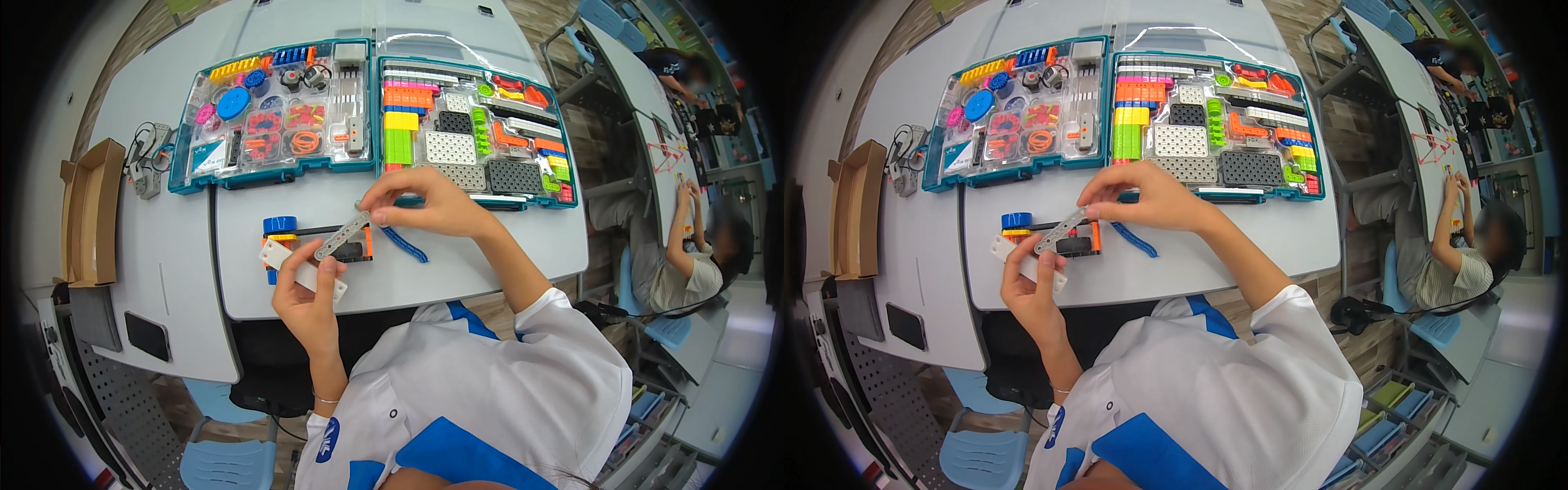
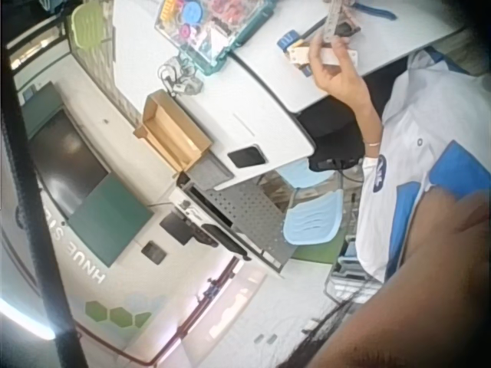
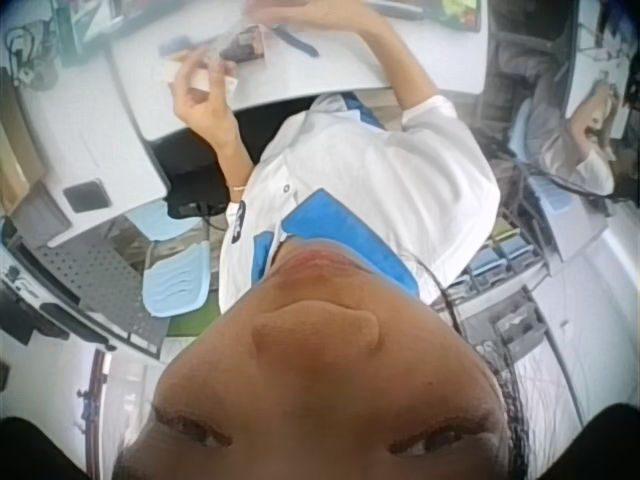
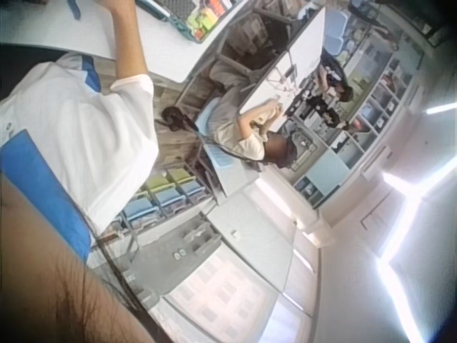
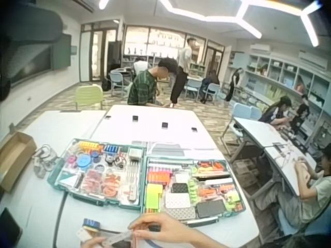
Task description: The person assembles a small toy vehicle using colorful plastic building blocks. They attach wheels to a chassis, sort small connector pieces from a container, and connect various structural components from a kit box on the table.
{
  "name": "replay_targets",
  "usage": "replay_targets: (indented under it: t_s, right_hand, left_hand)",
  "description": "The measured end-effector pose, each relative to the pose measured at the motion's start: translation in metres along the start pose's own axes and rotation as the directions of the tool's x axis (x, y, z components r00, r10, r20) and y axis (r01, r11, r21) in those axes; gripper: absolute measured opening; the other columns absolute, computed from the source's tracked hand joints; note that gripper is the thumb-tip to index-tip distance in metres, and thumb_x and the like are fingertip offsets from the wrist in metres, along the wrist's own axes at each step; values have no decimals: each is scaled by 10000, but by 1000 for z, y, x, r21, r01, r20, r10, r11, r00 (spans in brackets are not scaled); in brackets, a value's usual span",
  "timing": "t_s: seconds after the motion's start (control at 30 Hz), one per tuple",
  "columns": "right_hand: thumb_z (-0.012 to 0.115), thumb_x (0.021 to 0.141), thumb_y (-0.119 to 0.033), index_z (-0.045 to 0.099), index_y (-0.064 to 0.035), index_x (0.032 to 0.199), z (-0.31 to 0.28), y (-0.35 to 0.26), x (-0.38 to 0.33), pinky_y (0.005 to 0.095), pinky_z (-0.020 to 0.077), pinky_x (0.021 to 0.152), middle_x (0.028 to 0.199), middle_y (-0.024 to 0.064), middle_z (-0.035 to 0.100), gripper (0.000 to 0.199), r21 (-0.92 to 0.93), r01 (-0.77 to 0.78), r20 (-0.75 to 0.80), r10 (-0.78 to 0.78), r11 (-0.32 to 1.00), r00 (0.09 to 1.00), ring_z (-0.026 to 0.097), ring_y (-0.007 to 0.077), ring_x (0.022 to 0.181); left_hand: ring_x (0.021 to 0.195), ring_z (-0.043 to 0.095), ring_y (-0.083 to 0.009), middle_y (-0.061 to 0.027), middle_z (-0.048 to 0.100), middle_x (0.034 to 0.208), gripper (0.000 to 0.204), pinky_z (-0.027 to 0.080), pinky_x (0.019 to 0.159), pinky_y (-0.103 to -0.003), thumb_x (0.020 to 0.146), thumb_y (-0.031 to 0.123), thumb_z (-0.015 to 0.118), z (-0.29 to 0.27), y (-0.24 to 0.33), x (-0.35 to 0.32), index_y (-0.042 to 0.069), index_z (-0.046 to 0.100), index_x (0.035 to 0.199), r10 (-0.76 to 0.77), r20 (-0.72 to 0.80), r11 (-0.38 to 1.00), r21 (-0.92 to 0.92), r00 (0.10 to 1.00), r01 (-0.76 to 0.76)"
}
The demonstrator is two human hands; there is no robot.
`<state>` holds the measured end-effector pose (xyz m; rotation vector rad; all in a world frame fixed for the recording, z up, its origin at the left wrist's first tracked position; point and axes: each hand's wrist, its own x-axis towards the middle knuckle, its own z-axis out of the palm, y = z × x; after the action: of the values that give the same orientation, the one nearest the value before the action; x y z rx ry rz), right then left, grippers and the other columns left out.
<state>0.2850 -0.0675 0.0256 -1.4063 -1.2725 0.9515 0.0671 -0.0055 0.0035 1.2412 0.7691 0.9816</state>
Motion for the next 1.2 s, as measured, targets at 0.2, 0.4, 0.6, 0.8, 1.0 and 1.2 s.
replay_targets:
  t_s: [0.2, 0.4, 0.6, 0.8, 1.0, 1.2]
  right_hand:
    - [762, 856, -176, 742, -53, 1052, 7, 3, 0, 283, 495, 795, 952, 44, 713, 232, 22, -11, 96, 9, 1000, 995, 619, 121, 832]
    - [780, 835, -167, 752, -54, 1043, 7, 1, 0, 277, 494, 755, 914, 45, 711, 238, 22, 38, 78, -40, 999, 996, 609, 120, 776]
    - [780, 840, -196, 750, -40, 1017, 7, 4, -2, 267, 502, 756, 903, 50, 716, 239, 7, 58, 62, -58, 998, 996, 649, 118, 794]
    - [798, 832, -211, 748, -31, 1001, 15, 2, -3, 267, 507, 747, 870, 54, 710, 252, 44, 44, 120, -49, 998, 992, 665, 124, 797]
    - [822, 810, -228, 731, -27, 949, 26, 3, -5, 282, 516, 759, 860, 52, 710, 260, 47, 8, 202, -18, 999, 979, 671, 143, 809]
    - [827, 801, -282, 704, -31, 929, 35, 6, -5, 286, 514, 763, 870, 35, 707, 307, 57, 8, 268, -23, 998, 963, 656, 135, 791]
  left_hand:
    - [727, 637, -104, -95, 651, 956, 238, 517, 682, -221, 900, -2, 679, -4, 0, -3, -43, 655, 1134, -26, 1, 1000, 18, 1000, 26]
    - [715, 620, -100, -90, 644, 974, 224, 507, 690, -221, 900, 13, 689, -3, -2, -3, -35, 660, 1117, 5, 15, 1000, 26, 1000, -5]
    - [696, 594, -99, -87, 639, 971, 211, 482, 682, -222, 897, 31, 697, -3, -5, -2, -26, 656, 1096, 21, -12, 996, 83, 1000, -20]
    - [750, 611, -124, -93, 645, 974, 208, 482, 749, -258, 945, 97, 651, -9, -9, -2, -12, 639, 1122, 41, -7, 998, 56, 999, -40]
    - [949, 628, -174, -123, 656, 1052, 279, 484, 886, -321, 1018, 190, 530, -4, -6, -1, -17, 622, 1181, 85, 30, 989, 119, 996, -88]
    - [1010, 626, -171, -142, 662, 1121, 380, 475, 922, -315, 1039, 246, 497, -2, -1, -3, -28, 586, 1287, 46, 137, 993, 99, 990, -60]
